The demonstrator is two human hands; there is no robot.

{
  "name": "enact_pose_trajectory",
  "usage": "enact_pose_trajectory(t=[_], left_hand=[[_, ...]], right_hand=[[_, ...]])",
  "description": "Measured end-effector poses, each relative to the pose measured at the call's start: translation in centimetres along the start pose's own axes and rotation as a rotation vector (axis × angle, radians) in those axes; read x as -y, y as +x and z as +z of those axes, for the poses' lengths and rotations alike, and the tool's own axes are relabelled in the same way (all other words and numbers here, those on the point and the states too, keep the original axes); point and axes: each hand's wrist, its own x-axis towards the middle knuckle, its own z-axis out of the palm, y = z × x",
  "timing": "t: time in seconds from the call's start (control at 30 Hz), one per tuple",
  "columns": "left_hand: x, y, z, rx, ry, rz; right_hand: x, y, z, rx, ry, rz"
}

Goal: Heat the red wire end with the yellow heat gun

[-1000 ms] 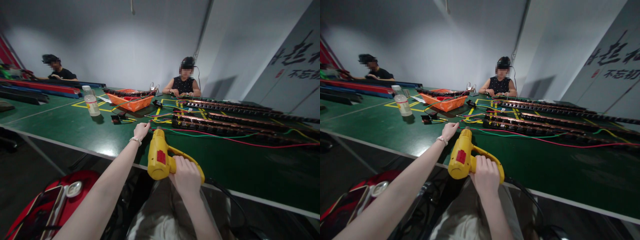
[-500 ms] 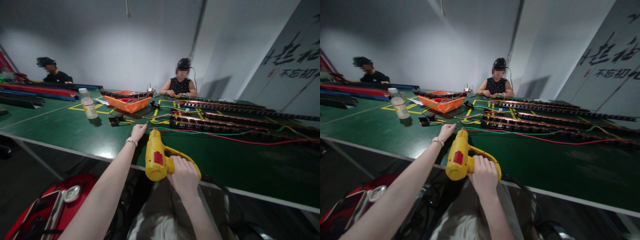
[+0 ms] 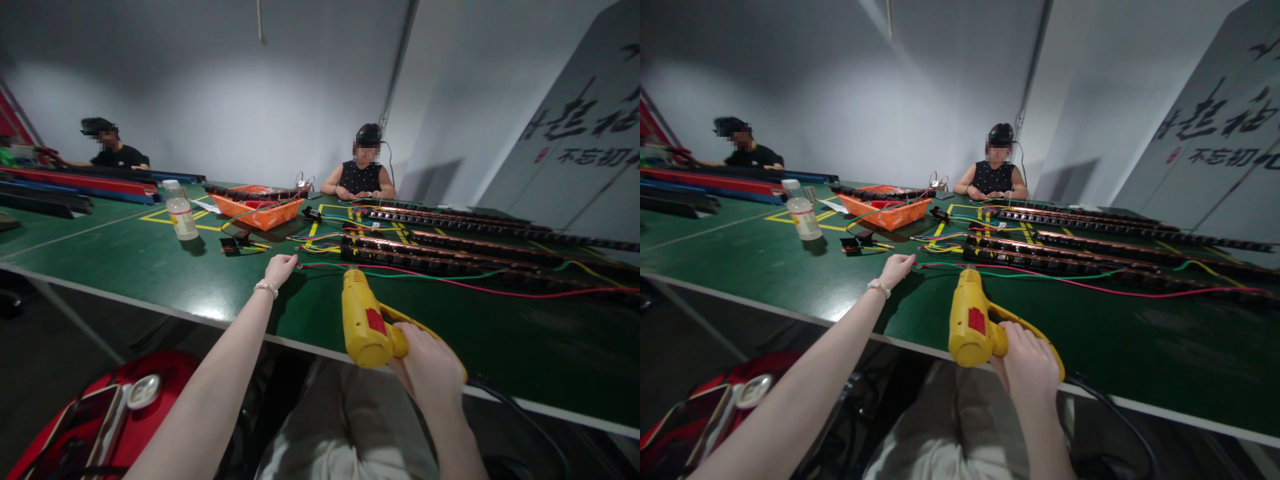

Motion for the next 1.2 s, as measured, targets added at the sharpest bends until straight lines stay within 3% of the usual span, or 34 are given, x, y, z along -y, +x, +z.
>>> enact_pose_trajectory(t=[0.17, 0.37, 0.53, 0.63, 0.87, 1.2], left_hand=[[-0.6, -0.3, -0.2, 0.006, 0.045, -0.005], [-1.8, -0.9, -0.5, 0.123, 0.174, 0.023], [-2.2, -0.9, -0.4, 0.149, 0.261, -0.007], [-2.3, -0.9, -0.4, 0.139, 0.307, -0.008], [-2.5, -1.0, -0.5, 0.144, 0.333, 0.000], [-2.8, -1.0, -0.7, 0.164, 0.365, -0.024]], right_hand=[[-3.0, -0.9, -0.7, 0.109, 0.032, 0.038], [-3.1, -0.4, -2.3, 0.180, 0.189, 0.010], [-1.1, 0.1, -2.8, 0.192, 0.195, 0.063], [0.7, 0.5, -2.4, 0.128, 0.156, 0.129], [4.9, 1.9, -1.4, 0.019, 0.232, 0.042], [9.7, 2.8, -0.5, -0.053, 0.335, 0.044]])
